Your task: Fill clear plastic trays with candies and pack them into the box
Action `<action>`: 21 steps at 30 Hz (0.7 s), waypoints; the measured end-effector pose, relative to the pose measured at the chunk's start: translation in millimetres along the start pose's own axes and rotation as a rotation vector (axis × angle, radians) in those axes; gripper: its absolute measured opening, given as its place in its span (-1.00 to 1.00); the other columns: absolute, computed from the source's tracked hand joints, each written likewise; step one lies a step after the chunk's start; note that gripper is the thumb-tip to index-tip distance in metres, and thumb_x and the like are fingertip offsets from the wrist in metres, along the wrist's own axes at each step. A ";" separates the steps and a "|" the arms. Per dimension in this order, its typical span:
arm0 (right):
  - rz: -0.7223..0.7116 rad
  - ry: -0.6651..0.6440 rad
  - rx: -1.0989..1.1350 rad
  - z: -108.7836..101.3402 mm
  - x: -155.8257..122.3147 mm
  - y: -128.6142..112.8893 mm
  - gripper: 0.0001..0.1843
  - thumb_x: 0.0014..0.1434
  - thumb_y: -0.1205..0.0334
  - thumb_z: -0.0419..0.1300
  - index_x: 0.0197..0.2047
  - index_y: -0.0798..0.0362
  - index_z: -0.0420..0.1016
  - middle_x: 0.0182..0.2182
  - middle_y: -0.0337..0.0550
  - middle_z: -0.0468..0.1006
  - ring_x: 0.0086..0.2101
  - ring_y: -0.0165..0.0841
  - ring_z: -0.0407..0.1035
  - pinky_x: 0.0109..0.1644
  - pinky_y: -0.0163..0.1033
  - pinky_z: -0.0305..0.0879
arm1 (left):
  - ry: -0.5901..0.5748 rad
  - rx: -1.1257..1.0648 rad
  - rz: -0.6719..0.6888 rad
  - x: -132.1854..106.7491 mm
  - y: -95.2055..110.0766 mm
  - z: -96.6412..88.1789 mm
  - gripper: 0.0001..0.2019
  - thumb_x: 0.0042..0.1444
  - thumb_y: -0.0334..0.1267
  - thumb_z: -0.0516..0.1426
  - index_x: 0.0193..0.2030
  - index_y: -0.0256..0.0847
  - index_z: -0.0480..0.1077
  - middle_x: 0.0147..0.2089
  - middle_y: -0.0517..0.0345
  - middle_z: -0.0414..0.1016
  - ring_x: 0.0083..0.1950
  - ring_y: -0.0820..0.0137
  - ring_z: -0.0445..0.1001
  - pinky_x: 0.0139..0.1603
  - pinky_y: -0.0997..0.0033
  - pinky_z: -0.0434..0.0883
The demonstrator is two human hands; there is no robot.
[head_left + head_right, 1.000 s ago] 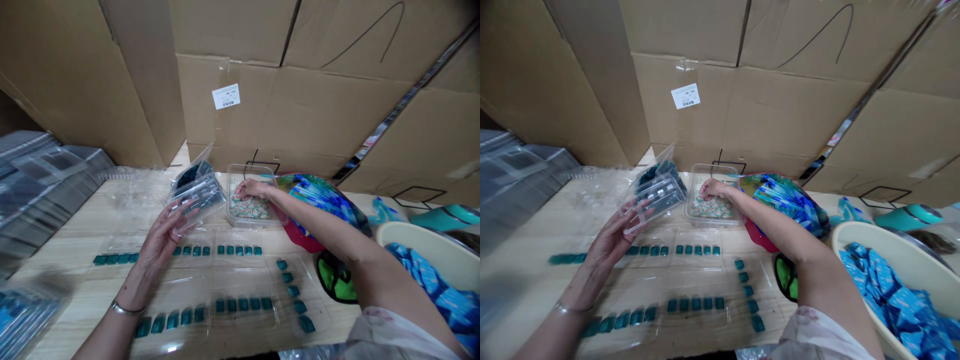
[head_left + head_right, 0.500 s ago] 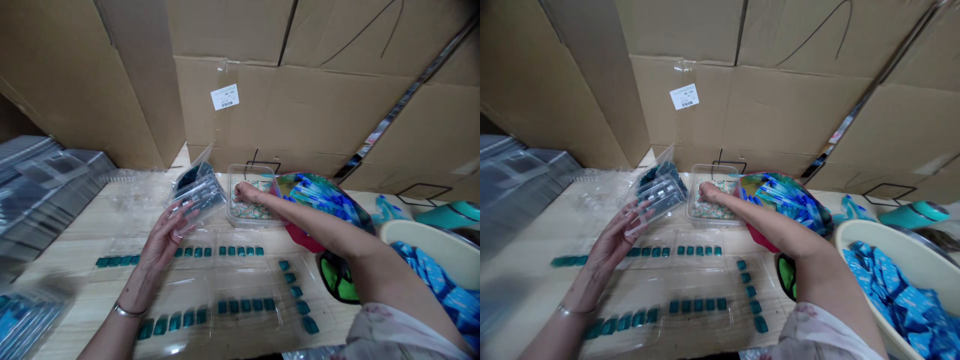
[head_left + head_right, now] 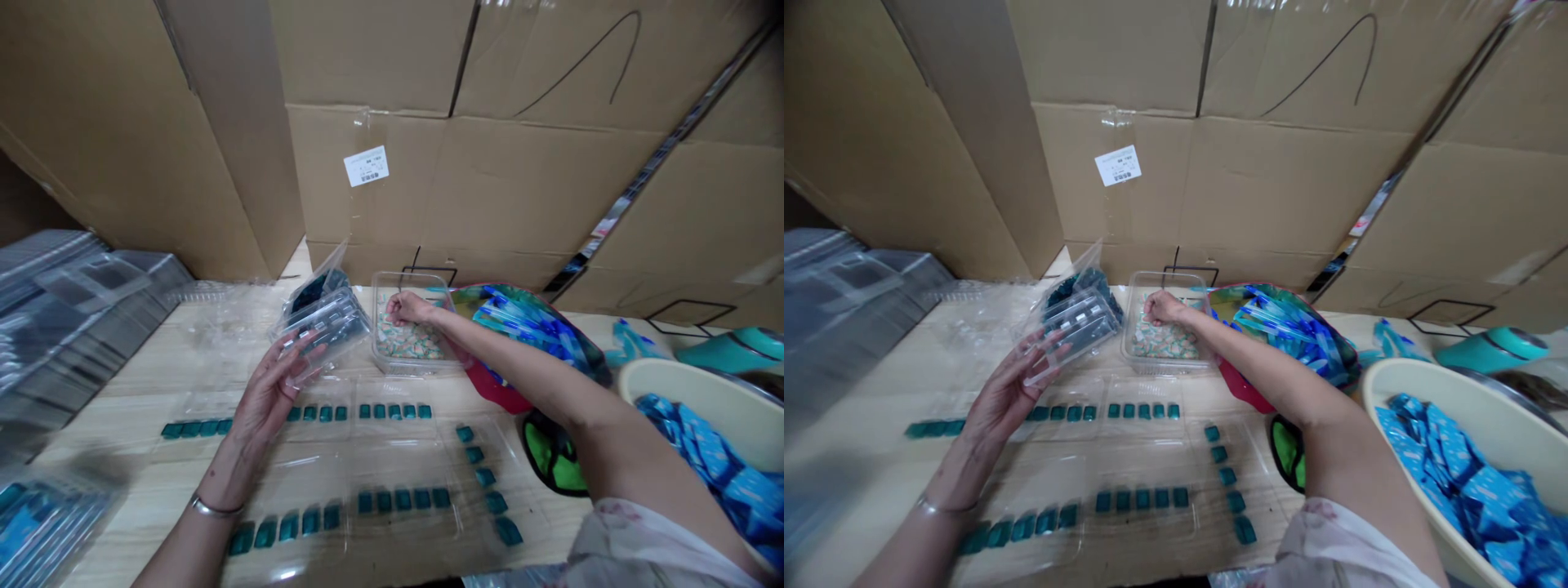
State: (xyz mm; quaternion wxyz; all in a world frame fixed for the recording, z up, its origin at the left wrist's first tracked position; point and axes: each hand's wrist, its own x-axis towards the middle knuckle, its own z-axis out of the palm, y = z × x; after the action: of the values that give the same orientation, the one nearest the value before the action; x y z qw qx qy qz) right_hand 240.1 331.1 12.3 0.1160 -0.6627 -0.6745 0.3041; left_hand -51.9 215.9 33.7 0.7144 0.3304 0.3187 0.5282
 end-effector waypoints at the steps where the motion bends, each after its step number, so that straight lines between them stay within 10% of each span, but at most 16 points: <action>1: 0.015 -0.003 0.037 -2.9 0.3 -0.4 -0.94 0.09 0.40 0.21 -0.30 0.13 0.42 -0.49 -0.21 0.55 -0.48 -0.47 0.43 -0.39 -0.44 0.32 | -0.003 0.001 -0.001 0.4 -0.5 -0.6 -0.65 0.07 -0.37 0.19 0.03 -0.16 0.36 0.24 -0.03 0.32 0.17 0.10 0.37 -0.11 0.36 0.53; 21: 0.071 -0.097 0.011 7.1 12.9 -8.5 -0.87 0.05 0.45 0.22 -0.26 0.14 0.47 -0.62 -0.32 0.46 -0.65 -0.55 0.29 -0.50 -0.48 0.24 | -0.013 0.020 -0.005 2.9 -3.6 -3.4 -0.63 0.06 -0.35 0.21 0.04 -0.14 0.36 0.24 -0.01 0.32 0.15 0.12 0.39 -0.07 0.33 0.52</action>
State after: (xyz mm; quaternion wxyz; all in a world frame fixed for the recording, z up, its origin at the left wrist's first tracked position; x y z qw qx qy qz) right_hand 228.0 342.2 8.4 0.0761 -0.6701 -0.6536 0.3436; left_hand -52.0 218.4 28.5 0.7145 0.3400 0.3203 0.5209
